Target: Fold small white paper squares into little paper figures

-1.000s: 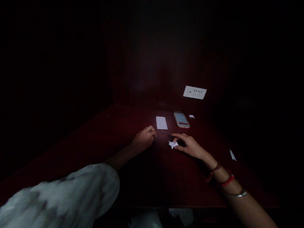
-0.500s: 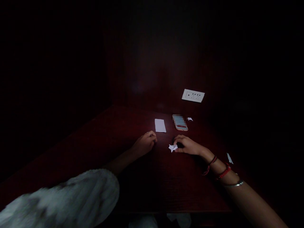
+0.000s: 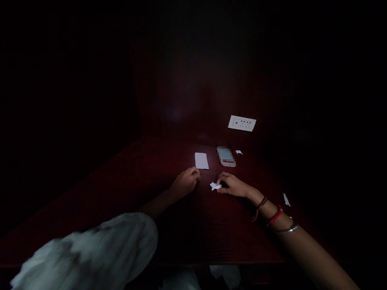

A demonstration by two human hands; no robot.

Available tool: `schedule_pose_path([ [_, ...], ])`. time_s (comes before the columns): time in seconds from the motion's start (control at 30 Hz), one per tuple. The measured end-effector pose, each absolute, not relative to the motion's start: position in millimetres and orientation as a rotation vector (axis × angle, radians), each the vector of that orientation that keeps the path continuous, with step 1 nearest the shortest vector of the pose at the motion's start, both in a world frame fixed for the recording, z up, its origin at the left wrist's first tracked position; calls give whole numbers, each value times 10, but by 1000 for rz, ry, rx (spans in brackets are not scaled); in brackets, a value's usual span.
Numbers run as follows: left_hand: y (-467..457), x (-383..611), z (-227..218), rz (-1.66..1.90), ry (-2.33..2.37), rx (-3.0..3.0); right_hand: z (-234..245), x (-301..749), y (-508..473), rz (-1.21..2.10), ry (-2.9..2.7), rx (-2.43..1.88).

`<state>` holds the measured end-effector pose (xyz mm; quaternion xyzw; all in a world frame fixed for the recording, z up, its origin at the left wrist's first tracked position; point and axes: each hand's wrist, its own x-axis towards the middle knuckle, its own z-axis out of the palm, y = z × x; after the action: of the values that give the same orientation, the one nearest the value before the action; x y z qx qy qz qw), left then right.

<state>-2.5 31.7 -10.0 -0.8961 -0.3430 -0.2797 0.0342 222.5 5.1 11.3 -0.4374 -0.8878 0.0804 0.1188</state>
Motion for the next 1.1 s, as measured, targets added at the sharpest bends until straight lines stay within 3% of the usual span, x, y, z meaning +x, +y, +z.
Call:
schedule_pose_path([
  [0.27,475,436,-56,-888,-858,-2754,245,2725,186,51,-2445,-1329],
  [0.63,663,1293,-117,-1187,-653,-2940,227,3678,1008,-233,-2235,-1975],
  [0.87,745,1193,-57,-1159,-1262,-2547,40,3772,1577,-178,-2157,-2079],
  [1.1,803,1223,-95,-1081,-1413,-2462,26,3743,1803,-178,-2076,-2168],
])
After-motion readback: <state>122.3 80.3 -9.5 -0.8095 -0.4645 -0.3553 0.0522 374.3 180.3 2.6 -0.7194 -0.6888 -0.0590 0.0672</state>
